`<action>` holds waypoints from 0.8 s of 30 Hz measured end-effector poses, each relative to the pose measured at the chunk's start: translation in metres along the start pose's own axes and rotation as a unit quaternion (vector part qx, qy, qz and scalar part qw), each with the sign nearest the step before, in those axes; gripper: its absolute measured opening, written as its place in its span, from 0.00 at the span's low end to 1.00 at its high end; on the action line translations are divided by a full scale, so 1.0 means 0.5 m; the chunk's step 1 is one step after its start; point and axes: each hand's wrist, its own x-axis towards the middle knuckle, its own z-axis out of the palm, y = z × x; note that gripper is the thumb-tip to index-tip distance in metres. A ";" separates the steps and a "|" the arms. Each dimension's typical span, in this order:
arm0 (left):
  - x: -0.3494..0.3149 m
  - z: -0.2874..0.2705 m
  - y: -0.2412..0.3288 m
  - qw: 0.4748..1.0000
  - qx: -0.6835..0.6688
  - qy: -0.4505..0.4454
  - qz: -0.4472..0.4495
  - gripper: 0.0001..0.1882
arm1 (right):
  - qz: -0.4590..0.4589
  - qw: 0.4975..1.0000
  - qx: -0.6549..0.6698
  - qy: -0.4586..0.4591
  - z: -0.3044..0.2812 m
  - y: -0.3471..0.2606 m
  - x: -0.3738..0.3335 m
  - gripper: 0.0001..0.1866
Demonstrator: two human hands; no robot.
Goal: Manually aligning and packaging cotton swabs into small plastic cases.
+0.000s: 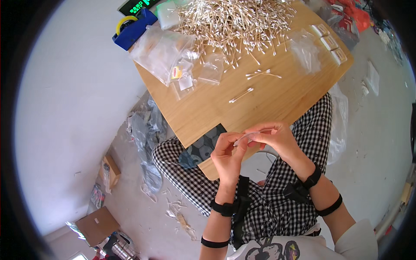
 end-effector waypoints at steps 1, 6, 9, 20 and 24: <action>0.000 0.000 -0.004 1.000 0.000 0.000 -0.001 0.06 | 0.006 1.000 0.003 0.006 0.001 -0.001 0.000 0.10; 0.003 -0.015 -0.009 0.997 -0.062 -0.013 -0.043 0.08 | 0.015 1.000 0.001 0.013 0.002 -0.008 0.007 0.11; -0.003 -0.022 -0.018 0.996 -0.078 -0.024 -0.027 0.10 | 0.044 0.999 -0.005 0.000 -0.001 -0.017 0.005 0.12; 0.000 -0.039 -0.027 0.983 -0.162 -0.079 -0.026 0.15 | 0.029 0.999 -0.016 -0.002 0.002 -0.018 0.003 0.14; -0.003 -0.018 -0.007 0.997 -0.053 -0.056 0.024 0.16 | 0.011 1.000 -0.026 0.011 0.004 -0.009 -0.001 0.13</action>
